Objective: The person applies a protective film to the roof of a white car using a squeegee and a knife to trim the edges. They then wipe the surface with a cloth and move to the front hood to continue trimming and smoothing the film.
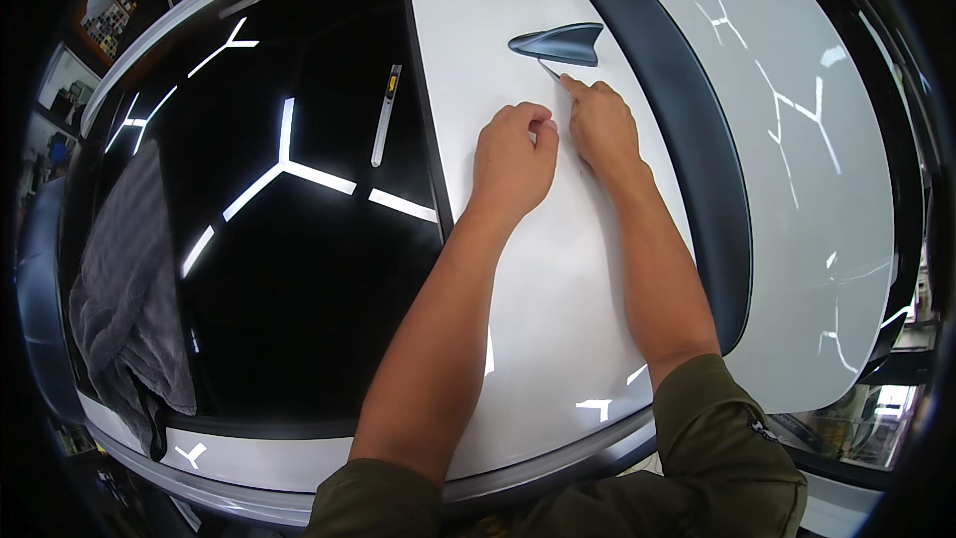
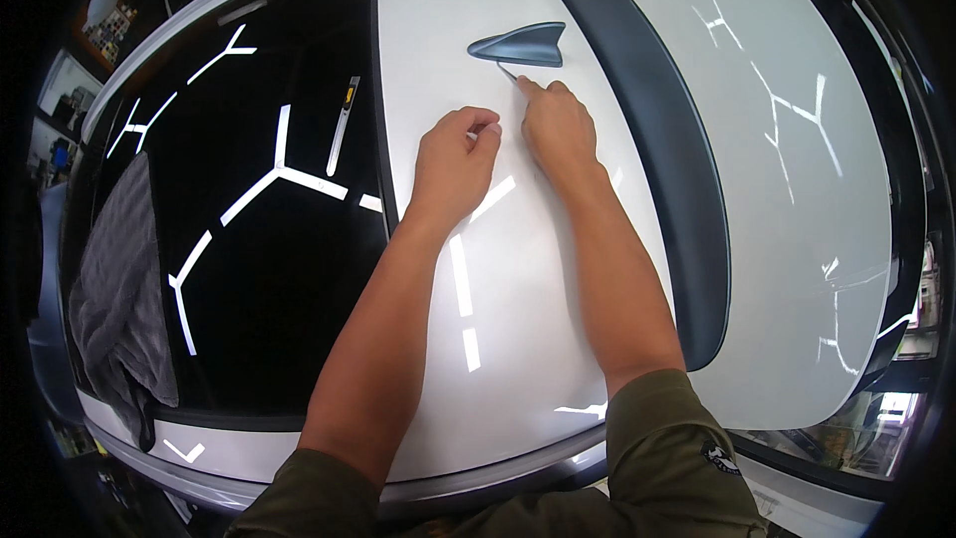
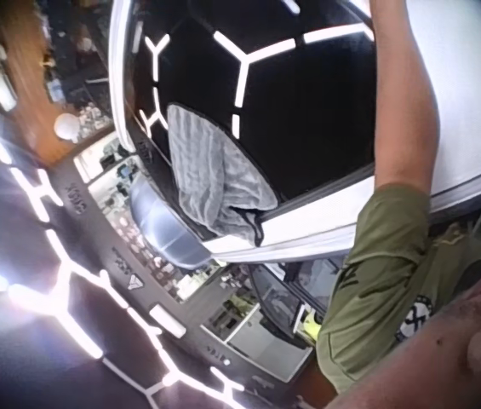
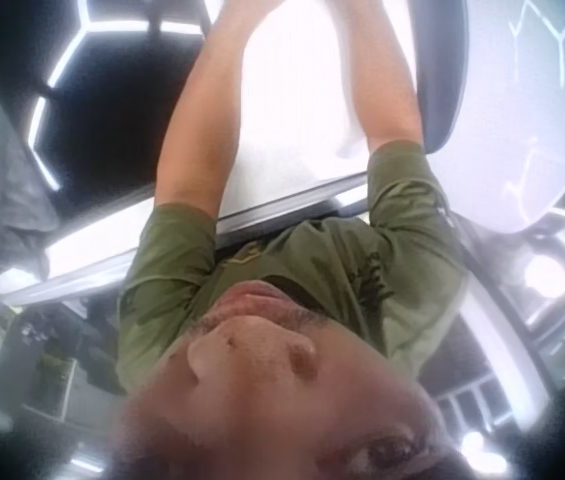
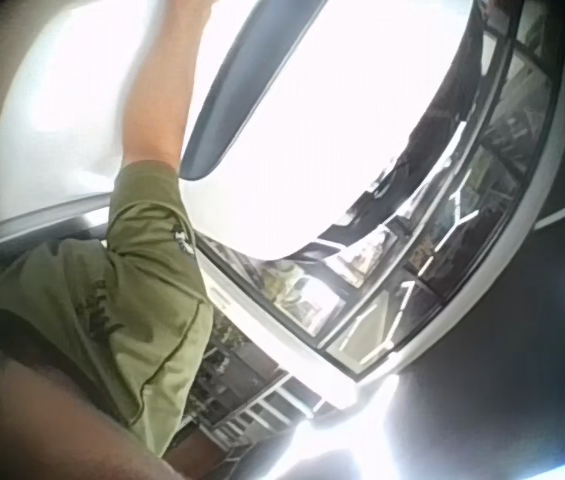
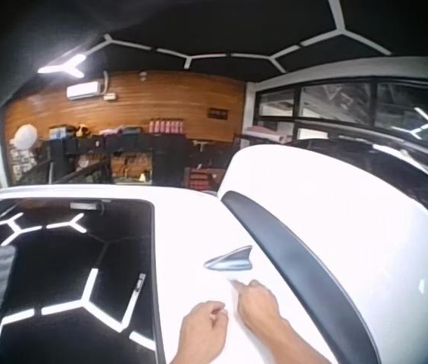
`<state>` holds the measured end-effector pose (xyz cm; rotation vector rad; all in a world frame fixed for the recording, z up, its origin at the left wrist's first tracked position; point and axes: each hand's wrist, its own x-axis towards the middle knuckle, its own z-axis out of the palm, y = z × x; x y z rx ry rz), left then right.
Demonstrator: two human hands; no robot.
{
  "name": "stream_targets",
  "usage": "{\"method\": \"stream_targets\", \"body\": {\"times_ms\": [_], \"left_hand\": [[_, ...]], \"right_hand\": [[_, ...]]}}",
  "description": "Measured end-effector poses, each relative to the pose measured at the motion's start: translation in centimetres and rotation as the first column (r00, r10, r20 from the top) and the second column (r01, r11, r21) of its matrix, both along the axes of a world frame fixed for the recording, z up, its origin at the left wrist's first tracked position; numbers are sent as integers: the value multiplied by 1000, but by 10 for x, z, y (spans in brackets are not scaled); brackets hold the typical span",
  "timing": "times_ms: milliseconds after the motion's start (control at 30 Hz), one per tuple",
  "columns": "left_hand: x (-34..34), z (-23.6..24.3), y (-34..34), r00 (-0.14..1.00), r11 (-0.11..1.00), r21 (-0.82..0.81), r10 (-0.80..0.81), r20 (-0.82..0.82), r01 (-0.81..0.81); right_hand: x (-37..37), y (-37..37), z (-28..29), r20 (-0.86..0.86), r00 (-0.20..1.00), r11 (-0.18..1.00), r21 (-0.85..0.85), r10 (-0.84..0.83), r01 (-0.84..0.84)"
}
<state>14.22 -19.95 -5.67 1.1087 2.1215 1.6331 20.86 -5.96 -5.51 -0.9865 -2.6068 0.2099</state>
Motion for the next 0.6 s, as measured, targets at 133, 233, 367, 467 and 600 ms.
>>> {"method": "stream_targets", "body": {"times_ms": [133,233,367,467,600], "left_hand": [[2,4,-8,1000,999,-37,-2,6,3],[7,8,-6,1000,1000,-19,3,6,-3],[13,3,-4,989,999,-40,-3,-148,-3],[14,-2,-7,986,1000,-9,3,-165,-4],[15,-3,0,973,990,-131,20,-228,-51]], "right_hand": [[12,2,1,-13,1000,1000,31,7,-6],[41,37,1,-96,990,995,11,-98,100],[41,52,-6,-318,926,976,-142,-203,165],[43,57,-4,-322,888,923,-312,-328,227],[52,77,-23,-347,906,922,-373,-242,103]]}}
